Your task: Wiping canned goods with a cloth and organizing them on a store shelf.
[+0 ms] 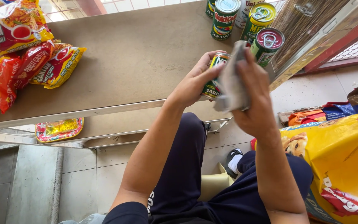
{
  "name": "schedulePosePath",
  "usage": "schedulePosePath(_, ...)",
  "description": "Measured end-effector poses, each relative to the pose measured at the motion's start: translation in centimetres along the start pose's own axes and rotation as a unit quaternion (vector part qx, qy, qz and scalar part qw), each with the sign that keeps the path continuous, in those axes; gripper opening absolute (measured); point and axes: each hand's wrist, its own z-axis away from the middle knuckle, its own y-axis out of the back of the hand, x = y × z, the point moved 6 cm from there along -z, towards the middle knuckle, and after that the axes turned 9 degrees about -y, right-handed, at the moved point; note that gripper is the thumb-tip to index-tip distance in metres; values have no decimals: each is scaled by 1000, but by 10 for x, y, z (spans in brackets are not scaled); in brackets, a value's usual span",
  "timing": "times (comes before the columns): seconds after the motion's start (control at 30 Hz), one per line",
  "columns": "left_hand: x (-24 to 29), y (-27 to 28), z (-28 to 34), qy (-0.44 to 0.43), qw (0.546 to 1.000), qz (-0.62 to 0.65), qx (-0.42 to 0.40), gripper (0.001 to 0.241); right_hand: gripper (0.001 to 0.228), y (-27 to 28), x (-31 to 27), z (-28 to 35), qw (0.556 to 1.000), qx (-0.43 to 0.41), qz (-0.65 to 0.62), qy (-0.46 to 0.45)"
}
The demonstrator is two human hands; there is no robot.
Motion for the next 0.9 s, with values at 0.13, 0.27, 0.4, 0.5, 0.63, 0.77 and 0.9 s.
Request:
schedulePosePath(0.13, 14, -3, 5, 1, 1000, -6, 30, 42, 57, -12, -27, -3, 995, -10, 65, 73)
schedulePosePath(0.27, 18, -8, 2, 6, 997, 11, 73, 39, 35, 2, -25, 0, 999, 10, 26, 43)
schedulePosePath(0.4, 13, -11, 3, -6, 999, 18, 47, 36, 55, 3, -21, -2, 999, 15, 12, 25)
schedulePosePath(0.5, 12, -3, 3, -22, 999, -2, 36, 28, 65, -12, -27, -3, 996, -5, 63, 61)
schedulePosePath(0.63, 8, 3, 1, -17, 997, 11, 75, 32, 34, -4, -25, 1, 994, 17, 68, 82)
schedulePosePath(0.77, 25, -22, 7, -30, 997, 17, 71, 30, 31, 12, -22, 0, 996, 38, -83, -5)
schedulePosePath(0.9, 11, 0, 6, -10, 998, -18, 54, 29, 61, -2, -31, -2, 998, -3, 30, 59)
